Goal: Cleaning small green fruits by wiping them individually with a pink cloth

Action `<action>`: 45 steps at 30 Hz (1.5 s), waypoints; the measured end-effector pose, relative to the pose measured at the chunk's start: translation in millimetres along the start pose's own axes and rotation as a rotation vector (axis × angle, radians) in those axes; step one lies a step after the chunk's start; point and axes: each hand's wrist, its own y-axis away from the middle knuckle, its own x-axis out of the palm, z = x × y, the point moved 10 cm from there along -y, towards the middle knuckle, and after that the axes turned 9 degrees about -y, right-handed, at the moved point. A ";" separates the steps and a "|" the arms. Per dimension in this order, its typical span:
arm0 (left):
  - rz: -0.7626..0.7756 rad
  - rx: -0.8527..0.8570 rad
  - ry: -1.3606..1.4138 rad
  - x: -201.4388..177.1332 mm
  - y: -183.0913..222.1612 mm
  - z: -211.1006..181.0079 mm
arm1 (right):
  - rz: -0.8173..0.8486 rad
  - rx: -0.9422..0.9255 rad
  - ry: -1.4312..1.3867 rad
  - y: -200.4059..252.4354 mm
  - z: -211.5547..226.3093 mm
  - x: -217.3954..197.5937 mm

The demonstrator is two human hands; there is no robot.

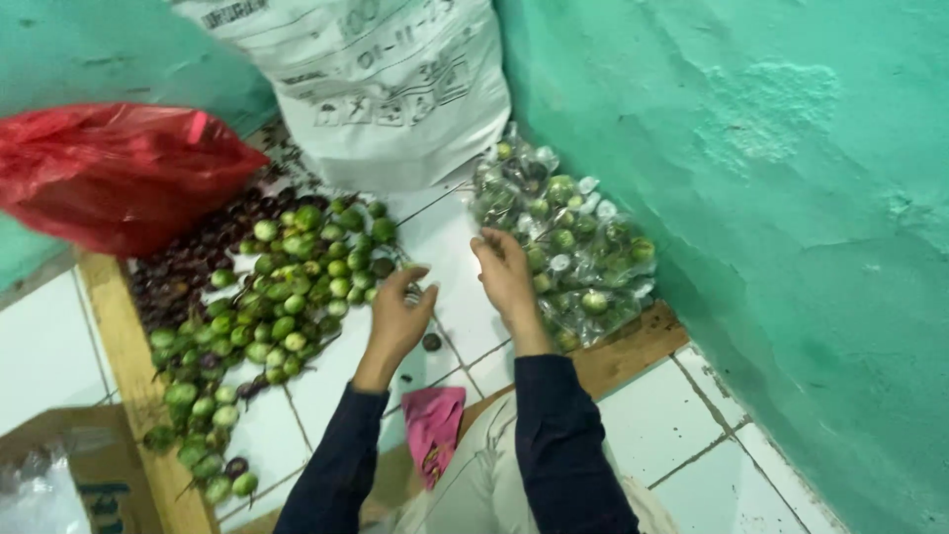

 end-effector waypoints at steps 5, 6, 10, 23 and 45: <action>0.289 -0.423 -0.356 -10.1 139.2 105.6 | 0.175 0.002 0.225 7.4 -19.3 25.1; 0.415 -0.567 -0.461 -12.8 175.6 118.7 | 0.223 -0.009 0.317 11.4 -22.6 32.1; 0.474 -0.717 -0.426 -28.0 221.1 58.5 | 0.381 0.103 0.523 40.5 -22.3 54.8; -0.247 -0.340 0.863 -0.2 207.1 102.9 | 0.629 0.064 1.006 120.5 -67.9 67.2; -0.328 -0.388 1.475 -8.3 202.1 177.0 | 0.659 0.096 0.331 171.9 -131.1 146.0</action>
